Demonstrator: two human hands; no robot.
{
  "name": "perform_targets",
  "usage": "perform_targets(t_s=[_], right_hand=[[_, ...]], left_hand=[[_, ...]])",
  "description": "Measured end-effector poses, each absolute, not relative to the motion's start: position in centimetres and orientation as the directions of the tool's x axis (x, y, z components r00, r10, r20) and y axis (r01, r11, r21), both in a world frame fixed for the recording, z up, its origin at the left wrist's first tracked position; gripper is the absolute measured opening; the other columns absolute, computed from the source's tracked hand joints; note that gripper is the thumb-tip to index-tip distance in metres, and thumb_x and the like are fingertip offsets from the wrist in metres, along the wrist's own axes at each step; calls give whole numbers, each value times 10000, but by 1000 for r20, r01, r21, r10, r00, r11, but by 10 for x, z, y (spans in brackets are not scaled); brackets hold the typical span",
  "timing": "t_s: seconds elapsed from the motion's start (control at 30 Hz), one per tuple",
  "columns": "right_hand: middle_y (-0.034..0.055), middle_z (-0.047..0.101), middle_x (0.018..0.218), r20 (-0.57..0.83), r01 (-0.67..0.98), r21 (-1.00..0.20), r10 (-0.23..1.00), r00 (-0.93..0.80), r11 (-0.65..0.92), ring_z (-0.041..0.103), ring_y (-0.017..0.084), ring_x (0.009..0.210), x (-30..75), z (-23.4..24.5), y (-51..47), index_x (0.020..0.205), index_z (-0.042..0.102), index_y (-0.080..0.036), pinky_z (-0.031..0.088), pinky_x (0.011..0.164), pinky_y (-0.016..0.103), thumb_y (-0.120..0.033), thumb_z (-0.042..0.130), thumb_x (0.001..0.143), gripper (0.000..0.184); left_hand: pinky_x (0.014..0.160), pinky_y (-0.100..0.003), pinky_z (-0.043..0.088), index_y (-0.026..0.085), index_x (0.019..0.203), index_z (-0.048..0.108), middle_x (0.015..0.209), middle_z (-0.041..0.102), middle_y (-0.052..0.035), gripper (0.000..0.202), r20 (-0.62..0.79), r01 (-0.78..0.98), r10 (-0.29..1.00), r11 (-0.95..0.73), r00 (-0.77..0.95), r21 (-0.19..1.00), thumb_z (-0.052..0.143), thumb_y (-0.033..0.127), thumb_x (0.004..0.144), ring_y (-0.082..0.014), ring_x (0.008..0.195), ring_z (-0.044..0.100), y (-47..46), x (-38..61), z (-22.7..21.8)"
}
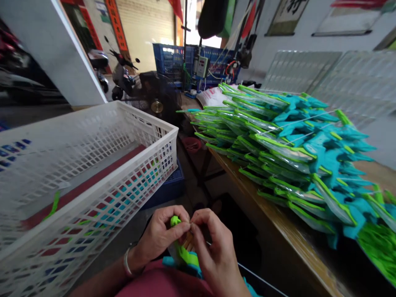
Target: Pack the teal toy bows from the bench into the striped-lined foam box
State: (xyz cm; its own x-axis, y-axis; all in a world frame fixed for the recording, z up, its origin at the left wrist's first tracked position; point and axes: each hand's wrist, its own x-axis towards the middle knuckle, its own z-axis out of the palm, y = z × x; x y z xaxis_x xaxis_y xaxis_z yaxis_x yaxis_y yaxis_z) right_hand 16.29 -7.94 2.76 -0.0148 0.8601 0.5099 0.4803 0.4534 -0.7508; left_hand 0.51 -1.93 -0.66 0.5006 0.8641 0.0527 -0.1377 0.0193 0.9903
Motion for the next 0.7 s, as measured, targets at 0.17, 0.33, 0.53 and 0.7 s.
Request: perform_targets(t_s=[0.17, 0.33, 0.53, 0.7], right_hand=[[7, 597, 864, 447, 516, -765, 894, -4, 385, 567, 93, 740, 162, 26, -82, 944, 544, -194, 475, 668, 184, -154, 503, 1046, 117], [1, 570, 855, 428, 547, -757, 904, 0, 358, 530, 94, 729, 164, 24, -83, 937, 530, -190, 444, 663, 204, -153, 480, 1061, 138], [-16, 574, 841, 436, 541, -758, 900, 3, 365, 535, 80, 720, 169, 20, -81, 919, 551, -185, 433, 664, 192, -126, 520, 1039, 137], [-27, 602, 821, 469, 488, -782, 882, 50, 388, 564, 81, 712, 170, 13, -78, 918, 574, -195, 447, 656, 189, -93, 580, 1004, 133]], left_hand=[[643, -218, 428, 177, 786, 698, 751, 675, -13, 180, 210, -20, 884, -222, 417, 975, 725, 325, 886, -114, 661, 572, -20, 4, -12], [678, -204, 449, 193, 824, 699, 784, 693, 4, 131, 283, 6, 860, -315, 425, 949, 698, 285, 917, -109, 704, 600, -20, 6, -14], [653, -201, 436, 184, 814, 699, 767, 671, 4, 149, 187, 70, 866, -246, 464, 967, 671, 291, 914, -106, 686, 576, -19, 6, -11], [543, -199, 409, 160, 801, 659, 633, 597, 17, 219, -4, -13, 813, 14, 583, 1000, 656, 345, 917, -94, 545, 523, -14, 2, -15]])
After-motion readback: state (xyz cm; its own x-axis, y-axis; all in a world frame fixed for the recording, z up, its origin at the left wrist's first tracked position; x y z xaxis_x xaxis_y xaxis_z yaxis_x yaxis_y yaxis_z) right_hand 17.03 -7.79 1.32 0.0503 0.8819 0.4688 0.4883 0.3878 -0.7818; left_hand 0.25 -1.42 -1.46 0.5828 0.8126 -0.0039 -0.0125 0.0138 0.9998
